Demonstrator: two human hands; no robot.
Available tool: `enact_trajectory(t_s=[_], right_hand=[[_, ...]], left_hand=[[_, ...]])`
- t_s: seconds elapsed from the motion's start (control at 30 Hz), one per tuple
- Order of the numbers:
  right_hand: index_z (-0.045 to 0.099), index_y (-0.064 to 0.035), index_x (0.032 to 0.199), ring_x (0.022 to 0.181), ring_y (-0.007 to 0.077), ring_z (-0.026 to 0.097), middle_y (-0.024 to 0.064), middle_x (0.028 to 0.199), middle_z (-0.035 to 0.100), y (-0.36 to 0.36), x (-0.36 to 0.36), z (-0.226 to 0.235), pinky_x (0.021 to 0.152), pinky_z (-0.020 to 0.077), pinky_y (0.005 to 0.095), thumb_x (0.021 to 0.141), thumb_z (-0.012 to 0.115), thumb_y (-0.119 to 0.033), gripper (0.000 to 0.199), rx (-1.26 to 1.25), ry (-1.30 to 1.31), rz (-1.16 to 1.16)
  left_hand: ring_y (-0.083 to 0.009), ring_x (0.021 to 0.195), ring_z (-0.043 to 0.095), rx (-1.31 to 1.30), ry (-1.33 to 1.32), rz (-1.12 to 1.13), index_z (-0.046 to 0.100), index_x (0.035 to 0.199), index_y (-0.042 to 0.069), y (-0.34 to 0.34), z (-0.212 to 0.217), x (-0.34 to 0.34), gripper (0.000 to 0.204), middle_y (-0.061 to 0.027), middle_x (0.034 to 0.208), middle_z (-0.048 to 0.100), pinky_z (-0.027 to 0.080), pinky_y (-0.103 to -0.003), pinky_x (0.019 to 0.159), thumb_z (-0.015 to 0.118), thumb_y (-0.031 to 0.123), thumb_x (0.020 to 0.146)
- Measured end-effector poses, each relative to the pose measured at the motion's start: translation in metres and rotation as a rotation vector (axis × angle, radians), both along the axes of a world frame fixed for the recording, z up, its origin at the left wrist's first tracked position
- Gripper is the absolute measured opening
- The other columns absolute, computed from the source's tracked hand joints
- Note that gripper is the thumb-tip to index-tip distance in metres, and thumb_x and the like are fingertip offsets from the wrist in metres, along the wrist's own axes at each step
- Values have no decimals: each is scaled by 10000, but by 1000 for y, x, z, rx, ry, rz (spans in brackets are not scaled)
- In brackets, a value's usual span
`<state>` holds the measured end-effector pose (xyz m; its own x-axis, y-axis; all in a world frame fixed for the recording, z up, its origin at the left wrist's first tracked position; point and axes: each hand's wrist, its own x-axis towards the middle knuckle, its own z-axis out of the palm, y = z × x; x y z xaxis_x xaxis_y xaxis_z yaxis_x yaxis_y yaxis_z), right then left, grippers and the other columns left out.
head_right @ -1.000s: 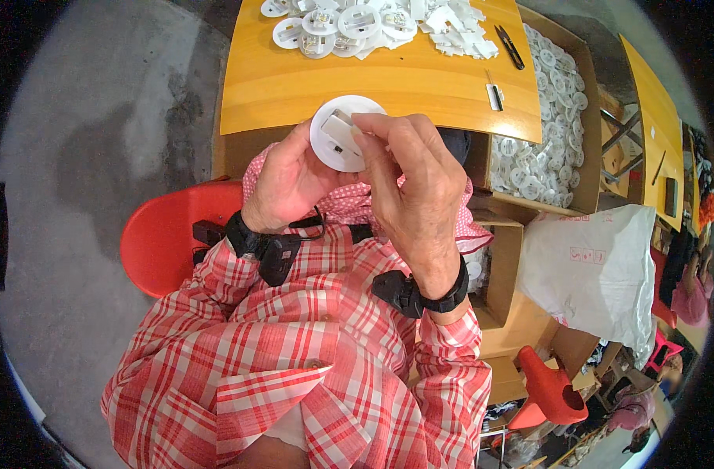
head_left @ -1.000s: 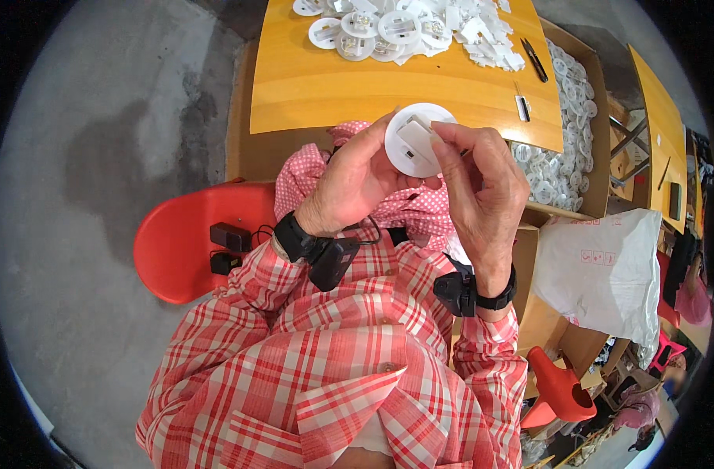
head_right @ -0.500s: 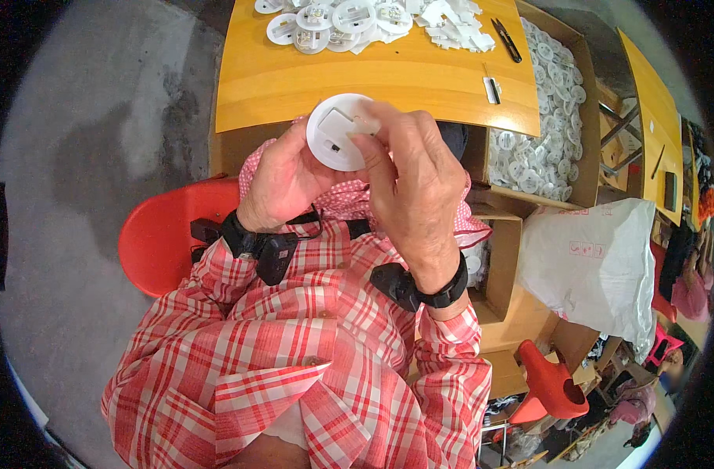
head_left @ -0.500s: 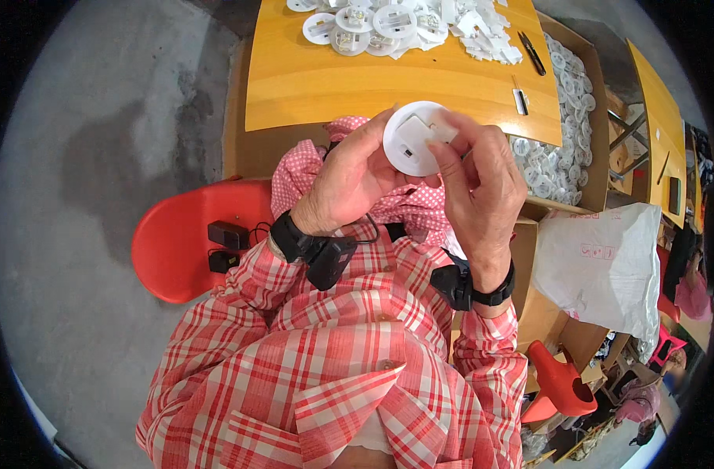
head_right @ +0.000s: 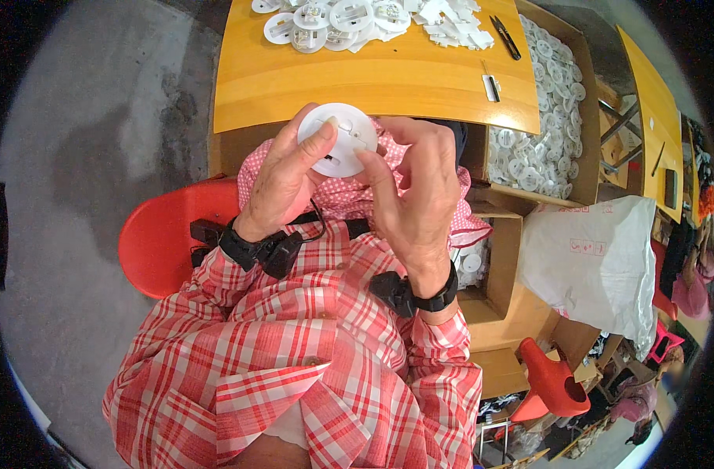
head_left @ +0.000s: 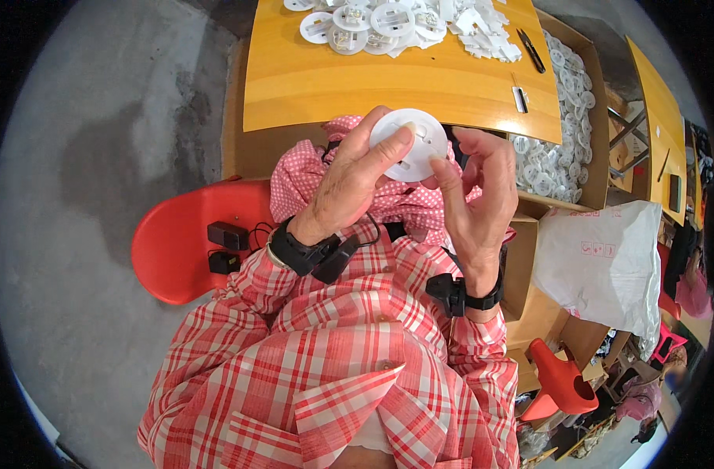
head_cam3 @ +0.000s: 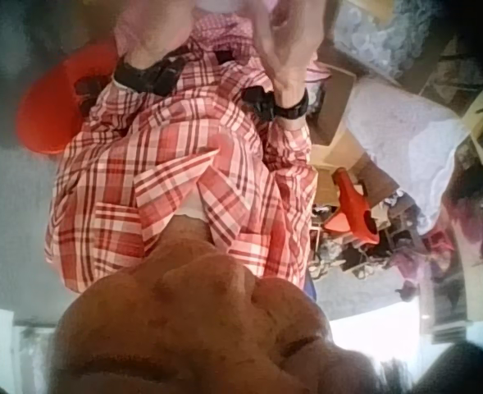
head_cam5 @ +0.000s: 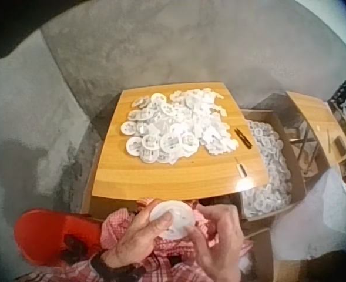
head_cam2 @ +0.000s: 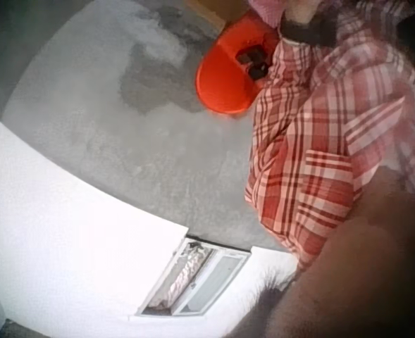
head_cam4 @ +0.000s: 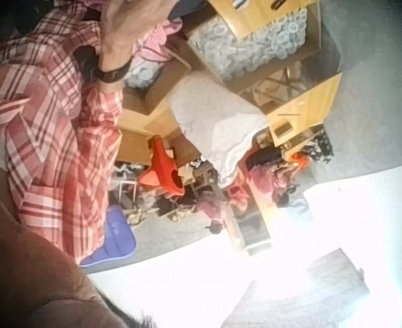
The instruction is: The recorder is manually assembling small white plastic components into a circular base at a factory workbench.
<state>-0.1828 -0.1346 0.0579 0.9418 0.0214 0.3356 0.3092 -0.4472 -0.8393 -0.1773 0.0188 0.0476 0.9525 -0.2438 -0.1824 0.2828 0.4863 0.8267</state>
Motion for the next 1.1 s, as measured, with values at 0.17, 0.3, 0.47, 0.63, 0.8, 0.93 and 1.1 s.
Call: enact_trajectory(t_s=[0.17,0.3,0.47,0.63,0.8,0.93,1.1], right_hand=[[568,17,1048,624,108,527,82,824,557,-4,-5,-16,578,432,237,824,646,-46,246,243,246,121],[573,18,1032,590,106,532,67,764,585,4,-7,-9,550,439,239,842,624,-42,205,373,319,97],[570,17,1021,577,101,529,67,750,591,3,-6,-15,532,434,234,830,634,-33,208,249,199,103],[564,16,1008,588,95,525,59,752,585,3,-11,-11,532,432,227,808,653,-23,223,199,161,91],[562,8,976,587,86,510,54,753,577,4,-15,-13,524,426,218,787,671,-20,220,292,152,73],[558,6,967,579,83,500,46,738,567,5,-17,-8,515,422,218,782,673,-18,219,266,113,57],[551,12,971,586,64,474,12,714,540,6,-12,-23,524,410,212,813,643,-22,186,313,145,22]], left_hand=[[-151,990,561,33,29,6,469,1171,5,-2,2,0,343,-86,1078,564,463,-307,864,509,257,942],[-144,938,585,139,-14,39,474,1129,10,-3,1,1,321,-91,1027,581,495,-271,803,524,254,928],[-149,760,609,289,75,0,505,1067,20,1,12,0,306,-89,905,613,510,-271,647,564,269,901],[-100,668,581,565,-259,150,514,1051,21,-3,3,2,317,-65,853,598,478,-230,538,570,283,881],[-168,758,632,627,-132,90,532,1020,4,-3,20,-3,312,-134,869,640,518,-296,630,588,275,874],[-127,599,582,700,-222,127,525,1046,4,-7,21,-6,319,-105,813,627,465,-247,491,579,268,877],[-80,425,504,648,-256,159,518,1059,0,-11,10,-1,337,-75,775,600,385,-197,332,558,288,888]])
